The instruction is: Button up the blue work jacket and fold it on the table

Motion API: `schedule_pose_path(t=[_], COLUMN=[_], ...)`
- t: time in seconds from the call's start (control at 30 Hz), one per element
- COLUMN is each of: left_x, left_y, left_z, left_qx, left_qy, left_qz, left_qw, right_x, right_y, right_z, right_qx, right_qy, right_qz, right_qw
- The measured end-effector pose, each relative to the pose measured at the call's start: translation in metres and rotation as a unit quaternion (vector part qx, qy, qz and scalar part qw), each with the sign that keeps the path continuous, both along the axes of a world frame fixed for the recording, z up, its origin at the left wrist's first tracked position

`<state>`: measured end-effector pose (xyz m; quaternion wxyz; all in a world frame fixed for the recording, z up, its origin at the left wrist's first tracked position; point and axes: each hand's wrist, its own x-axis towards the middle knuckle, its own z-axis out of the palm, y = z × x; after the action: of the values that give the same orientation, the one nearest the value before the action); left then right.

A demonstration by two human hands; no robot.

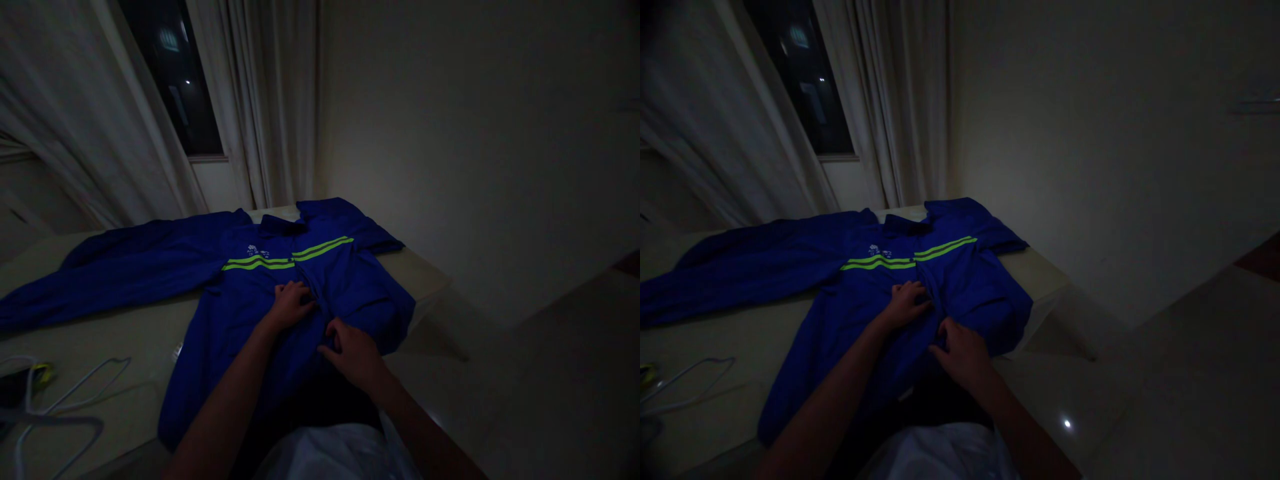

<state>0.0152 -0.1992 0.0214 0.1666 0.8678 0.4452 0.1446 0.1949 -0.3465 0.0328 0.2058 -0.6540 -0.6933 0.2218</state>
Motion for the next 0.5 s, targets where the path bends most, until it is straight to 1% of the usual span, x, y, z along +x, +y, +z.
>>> schedule_pose_path(t=[0.1, 0.17, 0.27, 0.33, 0.43, 0.5], left_x=[0.0, -0.001, -0.001, -0.001, -0.001, 0.0], left_y=[0.0, 0.0, -0.001, -0.001, -0.001, -0.001], left_z=[0.0, 0.0, 0.0, 0.0, 0.0, 0.0], left_qx=[-0.005, -0.008, -0.004, 0.001, 0.005, 0.005], left_qy=[-0.006, -0.005, -0.005, -0.011, -0.014, -0.012], left_qz=[-0.003, -0.007, -0.009, -0.009, -0.014, -0.016], left_qw=[1.0, 1.0, 1.0, 1.0, 1.0, 1.0], right_x=[0.002, 0.001, -0.005, -0.01, -0.013, -0.015], right_y=[-0.003, -0.005, -0.008, -0.008, -0.006, -0.004], right_z=[0.005, 0.008, 0.009, 0.008, 0.008, 0.009], right_qx=[-0.009, -0.009, 0.024, 0.044, 0.036, 0.029], right_qy=[-0.015, -0.043, -0.114, -0.143, -0.172, -0.212], right_qz=[0.039, 0.049, 0.009, -0.01, -0.003, 0.012], right_qw=[0.999, 0.998, 0.993, 0.989, 0.984, 0.977])
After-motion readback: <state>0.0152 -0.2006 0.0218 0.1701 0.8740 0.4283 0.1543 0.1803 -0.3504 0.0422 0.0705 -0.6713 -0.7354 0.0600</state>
